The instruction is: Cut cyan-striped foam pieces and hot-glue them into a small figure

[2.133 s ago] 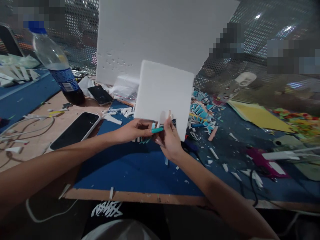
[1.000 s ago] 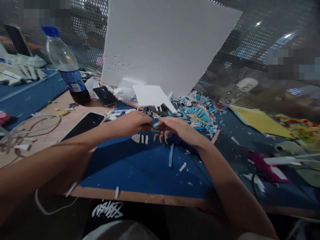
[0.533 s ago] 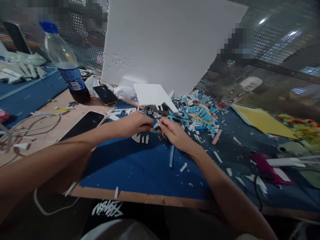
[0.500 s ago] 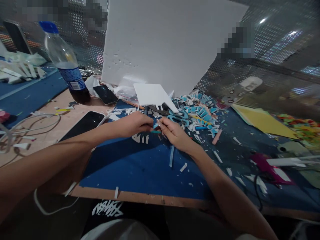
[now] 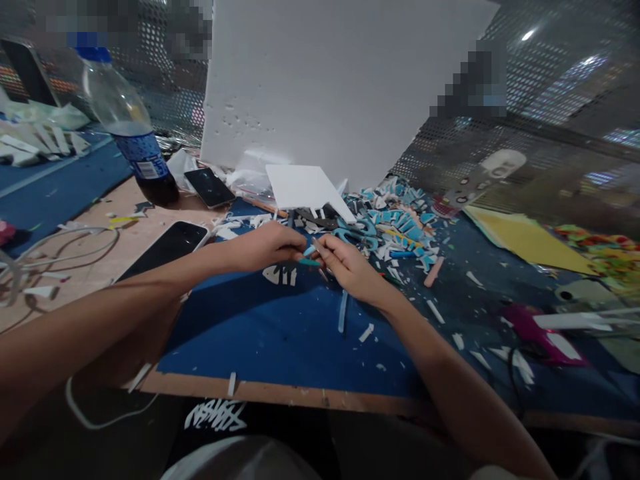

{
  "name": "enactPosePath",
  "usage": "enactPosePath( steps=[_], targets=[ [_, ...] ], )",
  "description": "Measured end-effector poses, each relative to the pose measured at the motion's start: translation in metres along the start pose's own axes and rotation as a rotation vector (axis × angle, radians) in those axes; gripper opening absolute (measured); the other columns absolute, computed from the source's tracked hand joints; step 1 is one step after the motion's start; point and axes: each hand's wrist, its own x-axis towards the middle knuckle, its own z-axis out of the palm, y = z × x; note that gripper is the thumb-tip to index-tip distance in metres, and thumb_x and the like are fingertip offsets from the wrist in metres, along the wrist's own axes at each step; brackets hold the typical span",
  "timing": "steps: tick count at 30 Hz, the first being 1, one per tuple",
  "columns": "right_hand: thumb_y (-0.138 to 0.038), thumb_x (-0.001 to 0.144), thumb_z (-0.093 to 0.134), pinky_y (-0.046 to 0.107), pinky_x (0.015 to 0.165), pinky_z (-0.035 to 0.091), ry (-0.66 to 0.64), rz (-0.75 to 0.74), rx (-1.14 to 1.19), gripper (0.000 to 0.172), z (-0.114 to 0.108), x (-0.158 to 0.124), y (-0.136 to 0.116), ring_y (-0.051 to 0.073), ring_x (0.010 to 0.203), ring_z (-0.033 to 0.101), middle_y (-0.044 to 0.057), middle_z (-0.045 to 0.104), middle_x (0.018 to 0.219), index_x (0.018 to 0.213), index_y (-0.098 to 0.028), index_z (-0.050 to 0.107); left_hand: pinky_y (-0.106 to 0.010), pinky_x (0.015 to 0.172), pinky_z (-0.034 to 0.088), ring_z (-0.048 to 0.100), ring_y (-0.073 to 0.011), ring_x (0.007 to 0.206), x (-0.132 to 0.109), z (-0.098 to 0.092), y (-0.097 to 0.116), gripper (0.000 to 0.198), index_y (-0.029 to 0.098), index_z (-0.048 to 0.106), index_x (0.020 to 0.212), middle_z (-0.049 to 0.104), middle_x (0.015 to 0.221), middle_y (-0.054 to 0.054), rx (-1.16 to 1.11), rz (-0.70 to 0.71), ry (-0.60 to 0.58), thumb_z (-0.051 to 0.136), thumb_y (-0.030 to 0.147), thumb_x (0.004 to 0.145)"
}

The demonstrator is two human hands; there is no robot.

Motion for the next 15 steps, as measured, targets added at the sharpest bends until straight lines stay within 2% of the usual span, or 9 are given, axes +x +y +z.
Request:
enactPosePath(
  steps=[7,12,15],
  targets=[
    [-0.042,0.093,0.040,0.026,0.051,0.032,0.018,0.039,0.166,0.026,0.0038,-0.0004,-0.0022,0.012,0.052,0.043,-0.003,0.047,0.063,0.080,-0.022,0.048,-0.022,0.052,0.029,0.043,-0.0097,0.055,-0.0004,0.0049,-0.0054,0.021,0.017,0.048,0.065,0.048,0.060,0.001,-0.063,0.021,0.060,0.046,0.018,0.087],
    [-0.048,0.091,0.044,0.026,0.049,0.030,-0.069,0.019,0.271,0.029,0.0079,0.0006,0.0038,0.010,0.048,0.037,-0.003,0.046,0.062,0.081,-0.021,0.046,-0.020,0.055,0.034,0.048,-0.0097,0.058,0.0008,0.0073,-0.0071,0.019,0.017,0.052,0.072,0.053,0.063,0.001,-0.107,0.022,0.106,0.044,0.021,0.089],
    [-0.051,0.091,0.044,0.025,0.048,0.029,-0.016,0.045,0.275,0.032,0.0094,0.0011,0.0053,0.010,0.049,0.036,-0.004,0.044,0.061,0.081,-0.021,0.046,-0.020,0.053,0.033,0.047,-0.0092,0.057,0.0009,0.0062,-0.0069,0.018,0.016,0.052,0.071,0.052,0.062,0.001,-0.104,0.028,0.099,0.046,0.019,0.088]
  ],
)
